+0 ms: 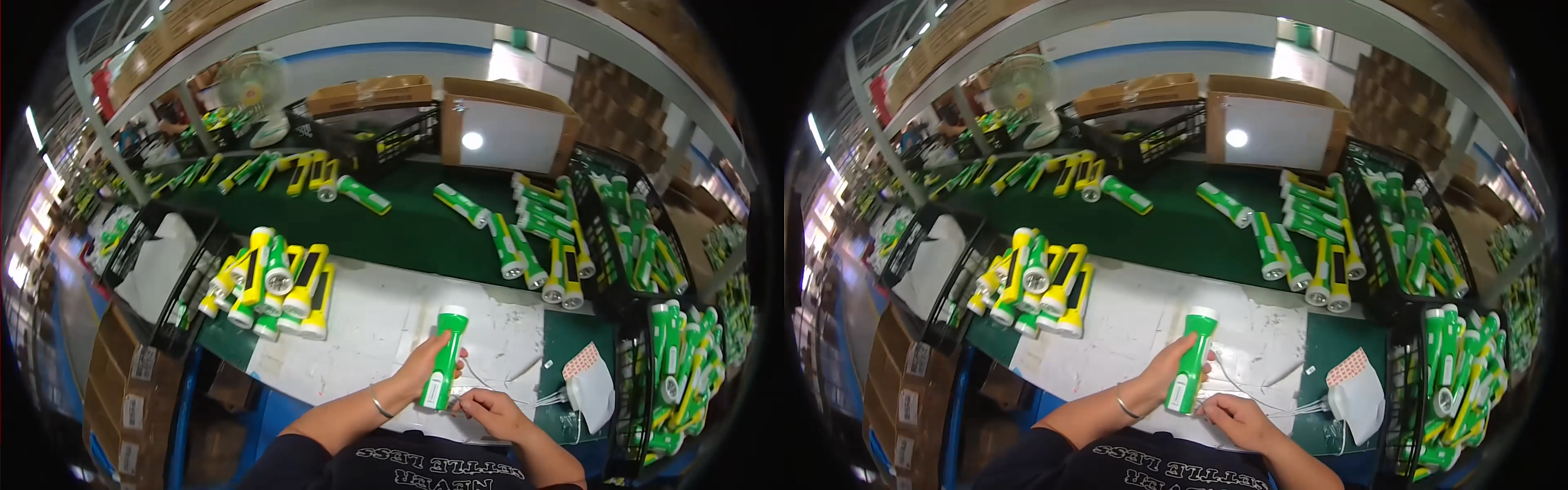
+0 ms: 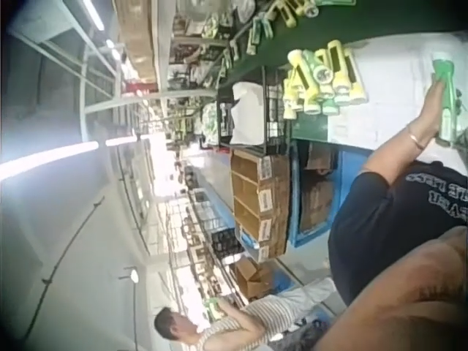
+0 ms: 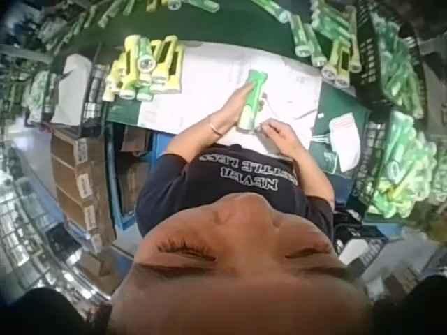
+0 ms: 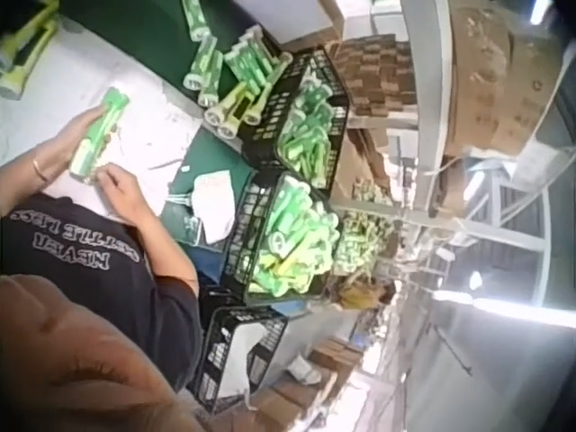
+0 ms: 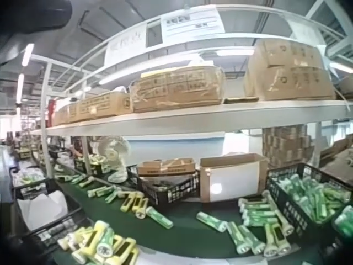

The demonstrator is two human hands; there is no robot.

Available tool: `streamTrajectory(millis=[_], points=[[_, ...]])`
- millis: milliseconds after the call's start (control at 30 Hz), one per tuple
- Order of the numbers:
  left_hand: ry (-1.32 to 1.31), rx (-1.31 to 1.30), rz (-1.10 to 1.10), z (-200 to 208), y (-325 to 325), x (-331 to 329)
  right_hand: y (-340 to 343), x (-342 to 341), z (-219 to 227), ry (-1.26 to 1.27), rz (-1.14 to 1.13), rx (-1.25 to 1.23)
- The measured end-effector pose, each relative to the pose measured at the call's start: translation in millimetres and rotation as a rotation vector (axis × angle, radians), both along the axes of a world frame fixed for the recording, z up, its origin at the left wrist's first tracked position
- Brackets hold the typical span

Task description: Assembling and inspecting solar-powered flashlights on a factory workbench.

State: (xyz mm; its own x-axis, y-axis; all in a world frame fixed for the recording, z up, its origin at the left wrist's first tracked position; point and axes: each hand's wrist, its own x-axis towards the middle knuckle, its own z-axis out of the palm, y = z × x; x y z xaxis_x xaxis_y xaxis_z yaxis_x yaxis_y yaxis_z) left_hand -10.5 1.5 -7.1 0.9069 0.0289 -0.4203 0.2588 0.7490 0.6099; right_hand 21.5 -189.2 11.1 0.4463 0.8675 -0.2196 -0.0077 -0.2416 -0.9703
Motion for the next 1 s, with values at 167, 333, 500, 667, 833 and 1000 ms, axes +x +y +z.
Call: streamTrajectory(millis=[167,333,500,667,833,1000], points=[[0.016,-0.020,-0.116,-1,-7,14,-11,5,-9,0.014,-0.120,0.066],[-0.010,-0.046,-0.086,-6,-8,10,-3,3,3,-0.231,-0.173,0.030],[-0.027,-0.008,-0.045,-1,-11,8,2,8,-3,-0.225,-0.217,-0.029],[-0.146,0.095,-0.201,-7,-21,8,26,-17,-8,0.516,-0.316,-0.013],[-0.021,-0.345,-0.223,-6,-11,20,3,-38,-33,1.052,-0.020,0.189],[-0.094,-0.397,-0.309,-2,-12,29,7,-51,-21,0.876,-0.152,0.145]])
